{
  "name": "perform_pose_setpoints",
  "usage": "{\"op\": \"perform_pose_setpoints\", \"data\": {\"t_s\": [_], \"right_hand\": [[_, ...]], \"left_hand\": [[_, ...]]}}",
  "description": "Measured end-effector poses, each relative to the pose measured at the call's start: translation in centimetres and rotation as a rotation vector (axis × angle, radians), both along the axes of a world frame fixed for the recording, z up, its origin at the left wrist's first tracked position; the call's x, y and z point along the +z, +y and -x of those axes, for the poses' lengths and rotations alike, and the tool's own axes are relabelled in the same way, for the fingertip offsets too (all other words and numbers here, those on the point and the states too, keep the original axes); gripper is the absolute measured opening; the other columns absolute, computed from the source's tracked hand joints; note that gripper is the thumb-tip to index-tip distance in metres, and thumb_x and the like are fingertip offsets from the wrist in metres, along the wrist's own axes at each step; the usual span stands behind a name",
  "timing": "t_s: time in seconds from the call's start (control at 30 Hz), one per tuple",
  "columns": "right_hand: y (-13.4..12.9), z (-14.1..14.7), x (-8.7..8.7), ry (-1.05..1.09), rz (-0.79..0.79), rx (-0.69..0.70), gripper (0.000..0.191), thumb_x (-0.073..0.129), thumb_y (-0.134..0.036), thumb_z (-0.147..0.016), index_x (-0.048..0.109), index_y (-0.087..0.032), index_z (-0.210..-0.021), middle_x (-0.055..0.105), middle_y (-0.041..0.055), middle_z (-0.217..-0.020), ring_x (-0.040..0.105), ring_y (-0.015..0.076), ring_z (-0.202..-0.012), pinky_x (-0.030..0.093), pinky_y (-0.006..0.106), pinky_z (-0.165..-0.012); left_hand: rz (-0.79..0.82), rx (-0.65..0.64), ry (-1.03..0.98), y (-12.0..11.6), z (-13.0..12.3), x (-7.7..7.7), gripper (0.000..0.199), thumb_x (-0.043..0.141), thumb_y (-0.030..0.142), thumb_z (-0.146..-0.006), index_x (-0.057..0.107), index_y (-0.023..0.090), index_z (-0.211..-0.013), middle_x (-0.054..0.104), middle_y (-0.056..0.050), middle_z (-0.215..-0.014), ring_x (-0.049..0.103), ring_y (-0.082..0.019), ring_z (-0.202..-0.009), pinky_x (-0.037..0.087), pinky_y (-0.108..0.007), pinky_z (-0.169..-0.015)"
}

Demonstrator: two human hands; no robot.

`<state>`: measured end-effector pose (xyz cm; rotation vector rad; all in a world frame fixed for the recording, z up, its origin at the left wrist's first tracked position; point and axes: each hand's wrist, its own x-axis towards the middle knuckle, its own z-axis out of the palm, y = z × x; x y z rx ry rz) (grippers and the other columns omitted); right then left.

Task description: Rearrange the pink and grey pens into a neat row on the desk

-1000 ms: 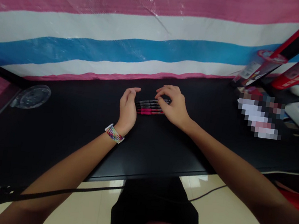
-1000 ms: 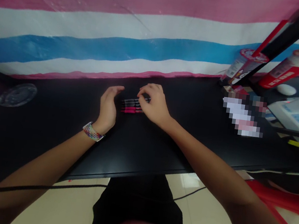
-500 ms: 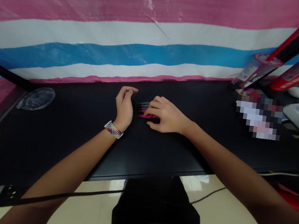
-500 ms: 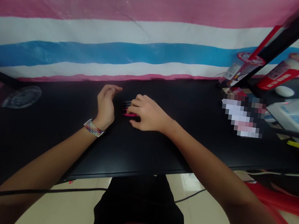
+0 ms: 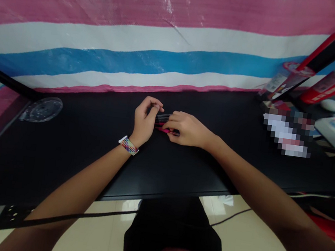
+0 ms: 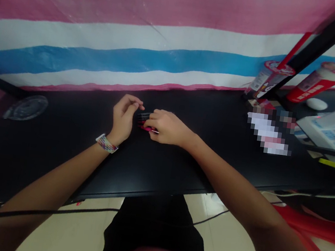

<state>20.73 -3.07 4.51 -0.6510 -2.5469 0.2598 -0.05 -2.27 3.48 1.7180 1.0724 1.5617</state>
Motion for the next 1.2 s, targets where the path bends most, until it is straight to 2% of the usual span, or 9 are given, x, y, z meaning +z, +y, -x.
{"op": "perform_pose_setpoints", "data": {"t_s": [0.13, 0.23, 0.33, 0.47, 0.6, 0.83, 1.03, 1.1, 1.2], "right_hand": [[0.3, -0.3, 0.1, 0.288, 0.248, -0.039, 0.021, 0.07, -0.016, -0.091, 0.083, -0.021, -0.107, 0.072, 0.0042, -0.093, 0.067, 0.0199, -0.081, 0.053, 0.034, -0.075], [0.8, -0.7, 0.3, 0.53, 0.466, -0.11, 0.018, 0.078, -0.03, -0.093, 0.085, -0.025, -0.109, 0.072, 0.0022, -0.092, 0.069, 0.0174, -0.077, 0.055, 0.031, -0.069], [1.5, -1.3, 0.5, 0.658, 0.684, -0.171, 0.028, 0.085, -0.045, -0.091, 0.085, -0.025, -0.11, 0.072, 0.0004, -0.083, 0.065, 0.0148, -0.064, 0.053, 0.029, -0.057], [2.7, -2.5, 0.5, 0.769, 0.817, -0.263, 0.031, 0.088, -0.049, -0.089, 0.085, -0.021, -0.102, 0.069, -0.0003, -0.07, 0.056, 0.0125, -0.054, 0.048, 0.028, -0.05], [3.7, -3.5, 0.2, 0.906, 0.963, -0.282, 0.029, 0.091, -0.048, -0.086, 0.083, -0.02, -0.089, 0.07, 0.0023, -0.073, 0.057, 0.013, -0.055, 0.049, 0.03, -0.049], [3.8, -3.1, -0.3, 0.993, 0.943, -0.279, 0.032, 0.1, -0.045, -0.076, 0.087, -0.022, -0.093, 0.073, 0.0017, -0.076, 0.064, 0.0143, -0.061, 0.063, 0.033, -0.058], [3.6, -2.9, -0.4, 0.99, 0.889, -0.254, 0.032, 0.101, -0.044, -0.076, 0.09, -0.025, -0.1, 0.076, 0.0009, -0.078, 0.07, 0.0157, -0.066, 0.069, 0.036, -0.068], [3.7, -2.9, -0.4, 0.987, 0.896, -0.254, 0.031, 0.1, -0.043, -0.077, 0.09, -0.025, -0.1, 0.074, 0.0001, -0.075, 0.069, 0.0152, -0.064, 0.069, 0.035, -0.067], [3.8, -3.1, -0.6, 1.021, 0.92, -0.261, 0.032, 0.1, -0.043, -0.077, 0.089, -0.025, -0.101, 0.073, -0.0008, -0.076, 0.067, 0.0141, -0.064, 0.07, 0.034, -0.067]], "left_hand": [[0.008, -0.054, 0.066, -0.2, 0.4, 0.4, 0.022, 0.06, 0.04, -0.109, 0.071, 0.025, -0.096, 0.073, -0.002, -0.085, 0.072, -0.02, -0.083, 0.056, -0.036, -0.083], [-0.057, -0.118, 0.231, -0.1, 0.7, 0.7, 0.024, 0.064, 0.044, -0.108, 0.075, 0.026, -0.096, 0.077, -0.004, -0.093, 0.072, -0.022, -0.089, 0.056, -0.039, -0.089], [-0.091, -0.137, 0.315, 0.2, 0.8, 0.7, 0.018, 0.075, 0.043, -0.102, 0.078, 0.026, -0.102, 0.08, -0.005, -0.101, 0.073, -0.024, -0.094, 0.057, -0.039, -0.093], [-0.053, -0.07, 0.25, 0.7, 1.1, 0.4, 0.018, 0.075, 0.043, -0.103, 0.08, 0.026, -0.104, 0.082, -0.005, -0.103, 0.075, -0.024, -0.097, 0.058, -0.039, -0.095], [-0.073, -0.001, 0.202, 1.3, 1.5, 0.3, 0.014, 0.076, 0.041, -0.102, 0.079, 0.027, -0.104, 0.081, -0.005, -0.105, 0.074, -0.024, -0.099, 0.058, -0.039, -0.096], [-0.047, -0.033, 0.256, 1.4, 1.8, 0.2, 0.021, 0.069, 0.042, -0.106, 0.074, 0.027, -0.093, 0.071, -0.001, -0.081, 0.065, -0.02, -0.077, 0.053, -0.036, -0.08], [0.048, -0.023, 0.205, 1.7, 1.8, -0.3, 0.06, 0.052, 0.059, -0.115, 0.063, 0.026, -0.065, 0.052, 0.0, -0.057, 0.056, -0.018, -0.061, 0.05, -0.037, -0.072], [0.068, -0.052, 0.153, 1.9, 1.8, -0.3, 0.052, 0.059, 0.06, -0.112, 0.07, 0.026, -0.074, 0.059, 0.0, -0.062, 0.06, -0.018, -0.063, 0.051, -0.036, -0.073], [0.035, -0.093, 0.082, 2.2, 1.8, -0.3, 0.029, 0.083, 0.055, -0.097, 0.079, 0.027, -0.103, 0.077, -0.003, -0.09, 0.071, -0.019, -0.081, 0.055, -0.034, -0.08]]}}
